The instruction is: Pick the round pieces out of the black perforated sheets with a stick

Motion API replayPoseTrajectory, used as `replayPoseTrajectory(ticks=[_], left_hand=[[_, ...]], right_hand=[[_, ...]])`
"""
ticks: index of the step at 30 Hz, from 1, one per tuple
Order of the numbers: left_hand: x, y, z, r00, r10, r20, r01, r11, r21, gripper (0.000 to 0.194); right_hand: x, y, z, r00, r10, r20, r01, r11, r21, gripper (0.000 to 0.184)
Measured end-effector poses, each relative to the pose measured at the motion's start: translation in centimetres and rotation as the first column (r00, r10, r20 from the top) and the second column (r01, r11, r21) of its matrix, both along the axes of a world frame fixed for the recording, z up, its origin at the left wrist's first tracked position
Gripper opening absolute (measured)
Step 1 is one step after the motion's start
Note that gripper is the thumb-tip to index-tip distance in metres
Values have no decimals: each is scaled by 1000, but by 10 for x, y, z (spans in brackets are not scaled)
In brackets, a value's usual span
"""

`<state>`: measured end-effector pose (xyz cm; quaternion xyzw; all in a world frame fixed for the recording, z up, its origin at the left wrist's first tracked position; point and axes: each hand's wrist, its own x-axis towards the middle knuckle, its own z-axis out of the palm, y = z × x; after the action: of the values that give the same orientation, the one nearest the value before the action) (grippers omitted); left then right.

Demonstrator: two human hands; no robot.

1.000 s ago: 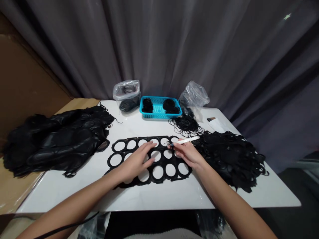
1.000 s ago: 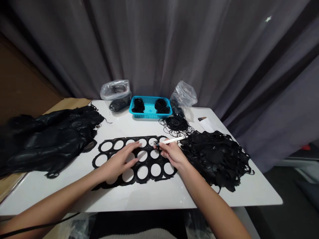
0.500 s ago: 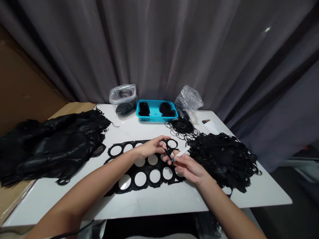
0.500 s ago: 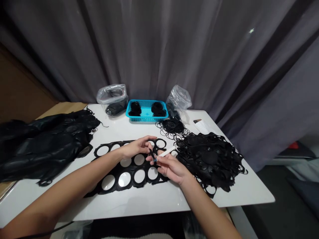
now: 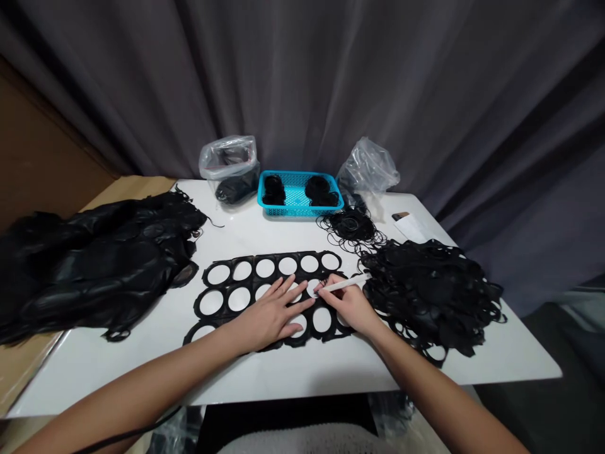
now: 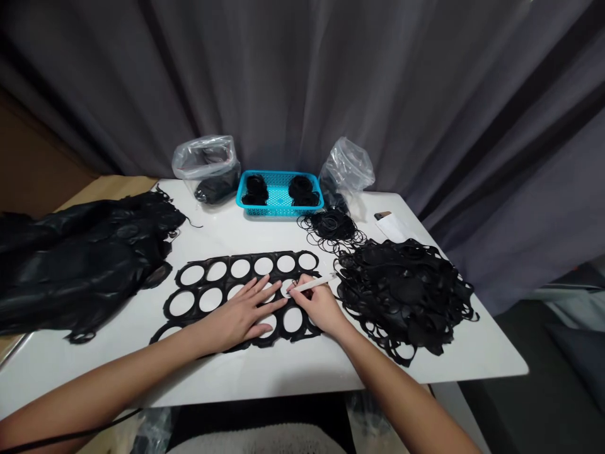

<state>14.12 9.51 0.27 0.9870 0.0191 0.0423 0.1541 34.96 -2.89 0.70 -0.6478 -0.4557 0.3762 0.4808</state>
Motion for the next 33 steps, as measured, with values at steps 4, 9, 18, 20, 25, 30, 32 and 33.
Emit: replayPoseTrajectory(ticks=[4,9,18,20,25,30,32,33], left_hand=[[0,4,0,1000,-12,-16,12,1000,16,60],[0,4,-2,1000,-10,7,10,1000,-1,60],[-1,4,-5,998,-4,59,6,1000,-30,63],[-1,5,-5,998,-6,62,8,999,-34,65],[-2,4,-4,998,-6,62,10,999,-49,63],[-1,3,-2,999,-6,48,8,999,-43,59],[-2,5,-2,999,-3,42,5,999,-42,57],[-3,6,-1,999,-4,39,6,999,-42,57]], right_hand=[[-1,-3,1,985,50,164,-45,998,-34,17],[-2,-4,3,959,74,274,-62,997,-53,13],[-4,-4,5,947,72,312,-64,997,-34,12],[-4,-6,3,931,73,358,-78,997,0,14],[-16,-13,-2,724,137,677,-268,959,93,14],[-3,-3,1,407,8,913,-217,972,89,20],[22,5,5,382,-132,915,-12,989,147,19],[37,7,7,376,-198,905,100,980,173,19]])
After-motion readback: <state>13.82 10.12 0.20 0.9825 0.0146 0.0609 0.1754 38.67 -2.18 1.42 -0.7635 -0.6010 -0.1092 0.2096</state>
